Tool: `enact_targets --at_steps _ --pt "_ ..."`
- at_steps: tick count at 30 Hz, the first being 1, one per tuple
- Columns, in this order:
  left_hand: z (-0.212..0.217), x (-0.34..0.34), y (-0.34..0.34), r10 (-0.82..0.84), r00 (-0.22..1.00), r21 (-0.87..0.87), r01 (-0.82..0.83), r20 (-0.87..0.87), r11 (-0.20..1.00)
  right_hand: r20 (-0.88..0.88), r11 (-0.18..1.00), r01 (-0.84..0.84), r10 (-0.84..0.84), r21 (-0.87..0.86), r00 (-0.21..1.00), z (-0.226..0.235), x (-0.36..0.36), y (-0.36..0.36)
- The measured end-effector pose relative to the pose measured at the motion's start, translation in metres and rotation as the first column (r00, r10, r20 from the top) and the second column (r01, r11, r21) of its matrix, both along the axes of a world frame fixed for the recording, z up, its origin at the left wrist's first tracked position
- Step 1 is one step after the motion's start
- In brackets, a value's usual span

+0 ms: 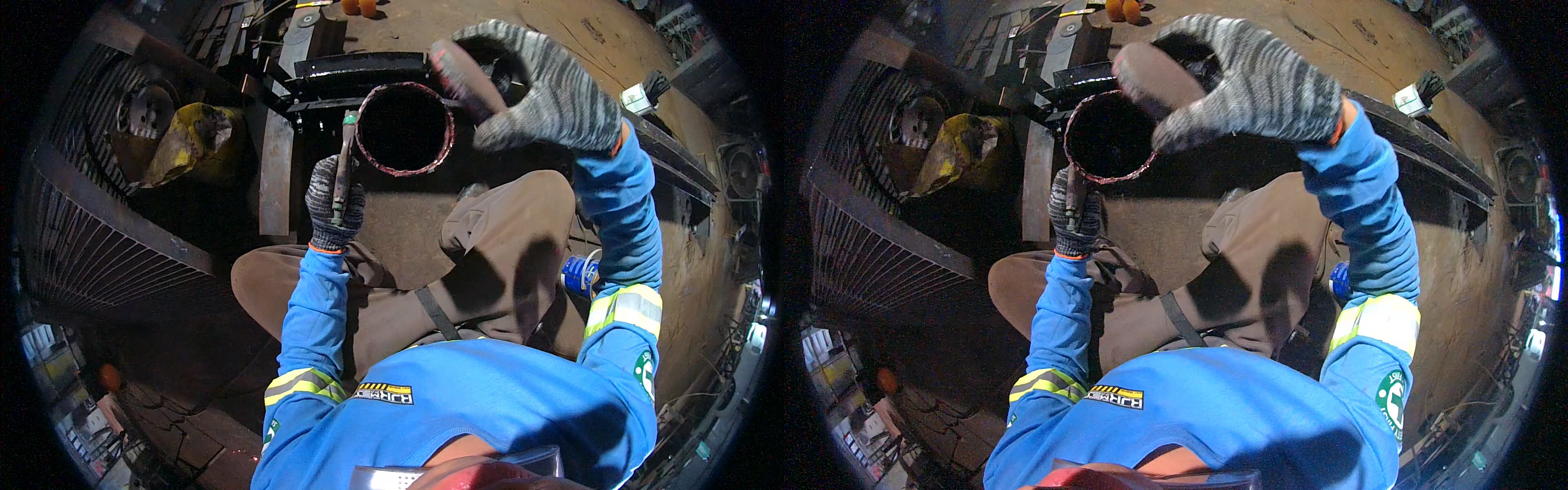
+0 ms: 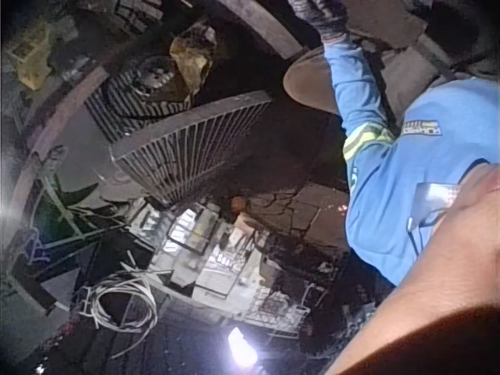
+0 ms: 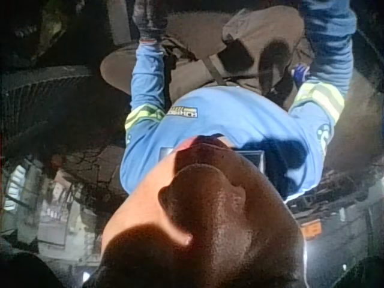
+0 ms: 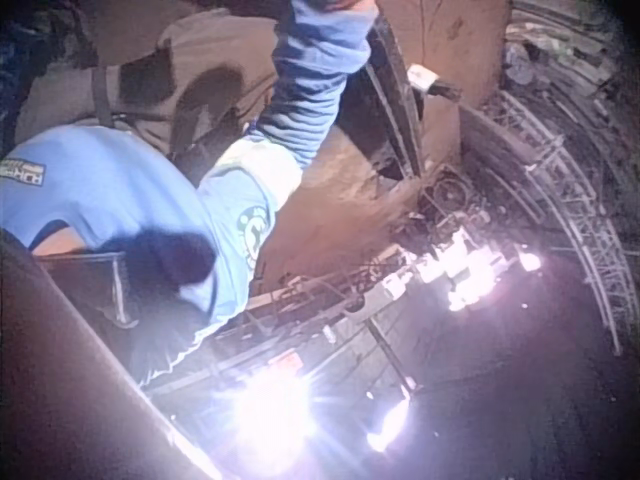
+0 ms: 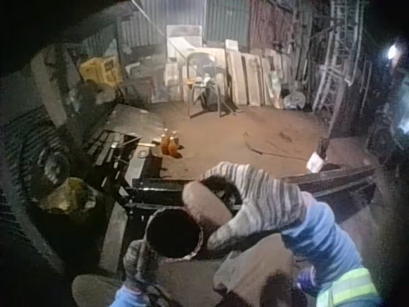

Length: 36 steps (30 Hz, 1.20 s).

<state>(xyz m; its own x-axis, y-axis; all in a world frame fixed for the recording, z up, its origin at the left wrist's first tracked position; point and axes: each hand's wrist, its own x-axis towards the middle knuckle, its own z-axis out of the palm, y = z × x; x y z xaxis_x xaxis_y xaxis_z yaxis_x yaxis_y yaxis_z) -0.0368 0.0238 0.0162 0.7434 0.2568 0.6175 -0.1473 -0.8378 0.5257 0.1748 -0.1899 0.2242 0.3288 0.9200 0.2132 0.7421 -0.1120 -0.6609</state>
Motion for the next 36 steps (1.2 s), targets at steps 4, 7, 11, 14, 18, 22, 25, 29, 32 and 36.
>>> enact_targets --at_steps 4,7,11,14,18,22,25,29,32,36 --pt "-0.006 0.011 -0.003 0.009 1.000 -0.173 -0.010 -0.010 0.985 0.182 1.000 0.010 -0.008 -0.014 0.983 0.002 -0.028 0.023" --pt "-0.006 0.011 0.001 -0.021 1.000 -0.203 0.024 0.014 0.979 0.351 1.000 -0.019 0.016 0.005 0.936 0.004 -0.030 0.030" --pt "-0.006 0.009 0.003 -0.046 0.998 -0.206 0.052 0.036 0.977 0.459 0.999 -0.049 0.047 -0.007 0.887 0.006 -0.032 0.035" --pt "-0.003 0.008 0.000 -0.052 0.998 -0.306 0.061 0.038 0.950 0.480 0.998 -0.003 0.035 -0.068 0.877 0.004 -0.036 0.036" --pt "0.000 0.005 0.003 -0.048 0.996 -0.224 0.063 0.072 0.973 0.477 0.991 -0.014 0.078 -0.135 0.875 0.009 -0.036 0.038" --pt "0.001 0.001 0.004 -0.029 0.997 -0.192 0.042 0.069 0.981 0.543 0.992 -0.013 0.079 -0.126 0.836 0.016 -0.043 0.044" --pt "0.004 0.002 0.004 -0.002 0.996 -0.170 0.018 0.093 0.985 0.490 0.965 0.080 0.055 -0.250 0.870 0.019 -0.046 0.047" --pt "0.002 0.005 0.000 0.038 0.993 -0.166 -0.019 0.113 0.986 0.527 0.963 0.123 0.024 -0.241 0.849 0.014 -0.046 0.045" --pt "0.003 0.006 0.001 0.036 0.990 -0.157 -0.014 0.139 0.987 0.563 0.966 0.157 -0.014 -0.207 0.826 0.009 -0.048 0.044" --pt "0.002 0.006 0.000 0.067 0.985 -0.131 -0.046 0.160 0.990 0.512 0.946 0.216 -0.065 -0.242 0.857 0.008 -0.053 0.052"
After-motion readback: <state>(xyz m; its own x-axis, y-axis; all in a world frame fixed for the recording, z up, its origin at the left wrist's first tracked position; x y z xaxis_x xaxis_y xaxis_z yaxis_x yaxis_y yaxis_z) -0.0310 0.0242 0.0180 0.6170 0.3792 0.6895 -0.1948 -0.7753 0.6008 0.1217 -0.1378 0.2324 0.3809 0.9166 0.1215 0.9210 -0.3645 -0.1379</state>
